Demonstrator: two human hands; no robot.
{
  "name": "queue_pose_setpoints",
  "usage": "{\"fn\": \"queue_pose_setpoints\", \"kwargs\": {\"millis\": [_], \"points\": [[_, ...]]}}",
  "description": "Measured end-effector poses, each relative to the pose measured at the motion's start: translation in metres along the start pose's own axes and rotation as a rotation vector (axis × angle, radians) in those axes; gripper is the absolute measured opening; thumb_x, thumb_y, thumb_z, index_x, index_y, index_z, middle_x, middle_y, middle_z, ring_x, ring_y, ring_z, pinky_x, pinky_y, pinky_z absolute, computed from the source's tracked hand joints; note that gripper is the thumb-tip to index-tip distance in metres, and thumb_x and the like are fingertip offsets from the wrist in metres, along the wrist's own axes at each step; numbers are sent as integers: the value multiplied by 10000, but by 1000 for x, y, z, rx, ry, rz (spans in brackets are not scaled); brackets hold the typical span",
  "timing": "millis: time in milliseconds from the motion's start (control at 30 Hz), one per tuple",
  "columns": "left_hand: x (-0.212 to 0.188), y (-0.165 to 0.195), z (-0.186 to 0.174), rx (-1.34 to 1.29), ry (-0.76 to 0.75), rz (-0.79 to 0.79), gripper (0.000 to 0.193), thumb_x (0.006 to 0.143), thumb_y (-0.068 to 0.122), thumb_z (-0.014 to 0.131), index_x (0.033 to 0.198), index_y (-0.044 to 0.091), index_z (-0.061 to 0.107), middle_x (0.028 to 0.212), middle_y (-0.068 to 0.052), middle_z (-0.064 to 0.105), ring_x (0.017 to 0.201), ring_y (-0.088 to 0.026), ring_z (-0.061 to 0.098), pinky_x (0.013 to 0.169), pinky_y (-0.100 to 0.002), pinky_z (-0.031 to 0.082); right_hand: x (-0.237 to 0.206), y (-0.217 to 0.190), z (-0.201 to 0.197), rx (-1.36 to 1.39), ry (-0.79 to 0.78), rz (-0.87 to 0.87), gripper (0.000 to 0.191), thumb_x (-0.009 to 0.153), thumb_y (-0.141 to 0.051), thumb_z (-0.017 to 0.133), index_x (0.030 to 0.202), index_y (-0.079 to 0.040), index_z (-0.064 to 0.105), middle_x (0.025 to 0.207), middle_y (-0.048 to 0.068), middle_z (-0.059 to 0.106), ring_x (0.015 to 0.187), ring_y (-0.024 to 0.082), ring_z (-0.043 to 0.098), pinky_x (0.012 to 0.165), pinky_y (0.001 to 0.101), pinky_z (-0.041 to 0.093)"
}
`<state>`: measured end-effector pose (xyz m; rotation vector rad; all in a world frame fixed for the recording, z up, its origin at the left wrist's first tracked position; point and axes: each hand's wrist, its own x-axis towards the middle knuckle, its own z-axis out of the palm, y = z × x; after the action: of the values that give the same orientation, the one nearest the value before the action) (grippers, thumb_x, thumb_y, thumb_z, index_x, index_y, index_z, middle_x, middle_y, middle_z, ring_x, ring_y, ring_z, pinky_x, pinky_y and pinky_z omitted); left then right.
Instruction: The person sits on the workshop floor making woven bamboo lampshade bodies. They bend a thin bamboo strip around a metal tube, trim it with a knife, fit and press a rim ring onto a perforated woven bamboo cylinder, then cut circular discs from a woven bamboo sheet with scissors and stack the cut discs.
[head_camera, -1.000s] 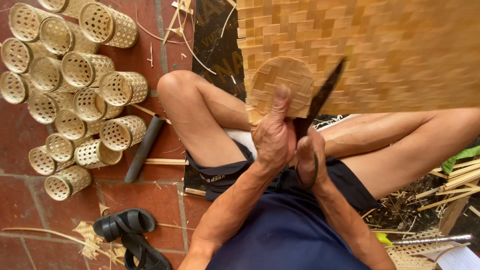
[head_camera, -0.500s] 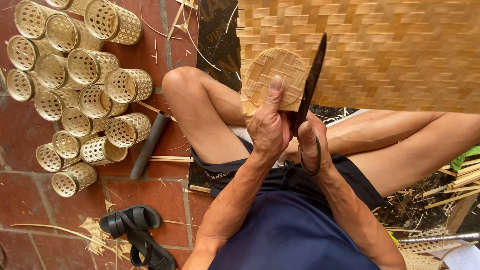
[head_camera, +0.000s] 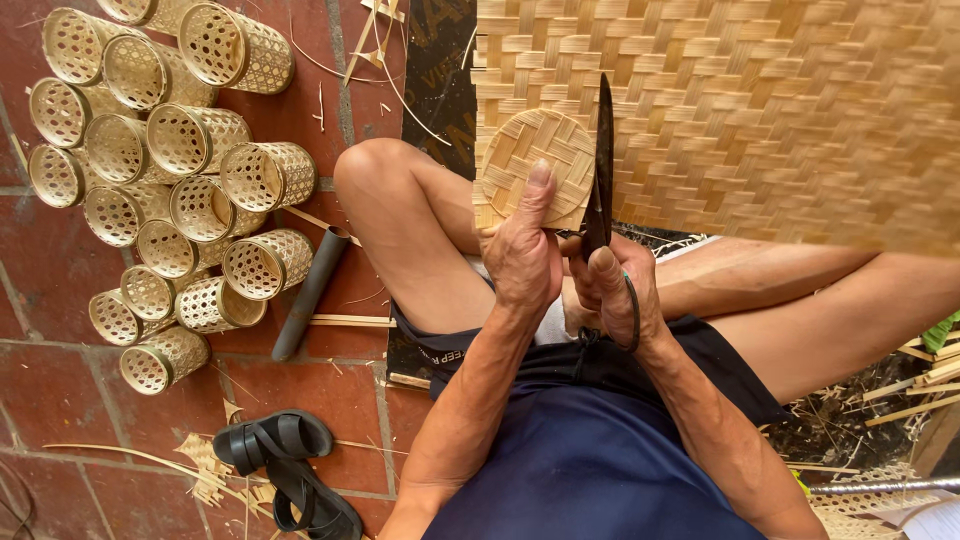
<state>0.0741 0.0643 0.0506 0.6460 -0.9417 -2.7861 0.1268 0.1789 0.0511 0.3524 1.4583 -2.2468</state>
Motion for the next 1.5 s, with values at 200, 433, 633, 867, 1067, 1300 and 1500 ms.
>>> {"fn": "queue_pose_setpoints", "kwargs": {"millis": [200,433,633,867,1067,1300,1500], "points": [[6,14,-6,131,-29,110,287,1036,69,702,1294,-31,626,1160,-81,704,1032,-137,673,934,-295,556,14,-10,3,-54,-108,-43,821,933,-727,573,1154,61,635,741,-29,486,625,50,425,550,220,367],[8,31,-14,94,-5,82,304,1015,31,715,1288,-53,613,1153,-91,701,1022,-140,668,916,-301,564,22,-6,12,-2,-131,38,799,907,-679,640,1136,86,650,701,-27,436,563,43,352,476,211,287],[7,34,-21,125,2,59,309,1006,26,707,1288,-59,615,1164,-97,705,1031,-142,676,924,-297,566,19,2,7,17,-100,125,745,907,-633,658,1098,86,640,704,-19,455,514,43,343,410,211,274],[22,47,-25,527,20,232,185,1099,41,696,1187,-122,689,1040,-109,712,926,-132,648,859,-296,548,35,-11,-5,306,-445,387,943,775,-823,557,1287,-32,591,882,-20,498,721,73,457,604,241,404],[17,57,-19,185,-17,214,362,998,47,714,1334,-22,598,1218,-77,693,1079,-136,667,968,-299,563,53,-33,-10,81,-603,243,1083,806,-898,500,1368,26,572,869,-18,452,758,104,403,722,274,372],[13,76,-21,250,-23,178,451,997,-5,719,1417,-41,558,1290,-100,664,1171,-164,633,1049,-321,527,55,-45,9,-164,-524,118,646,937,-508,585,1280,39,600,896,18,573,793,127,514,741,287,453],[9,83,-19,278,-55,164,436,994,-3,720,1400,-68,576,1319,-94,662,1209,-172,630,1084,-334,516,49,-30,18,-299,-344,93,372,828,-107,609,1171,33,645,910,27,600,851,117,547,828,274,471]]}}
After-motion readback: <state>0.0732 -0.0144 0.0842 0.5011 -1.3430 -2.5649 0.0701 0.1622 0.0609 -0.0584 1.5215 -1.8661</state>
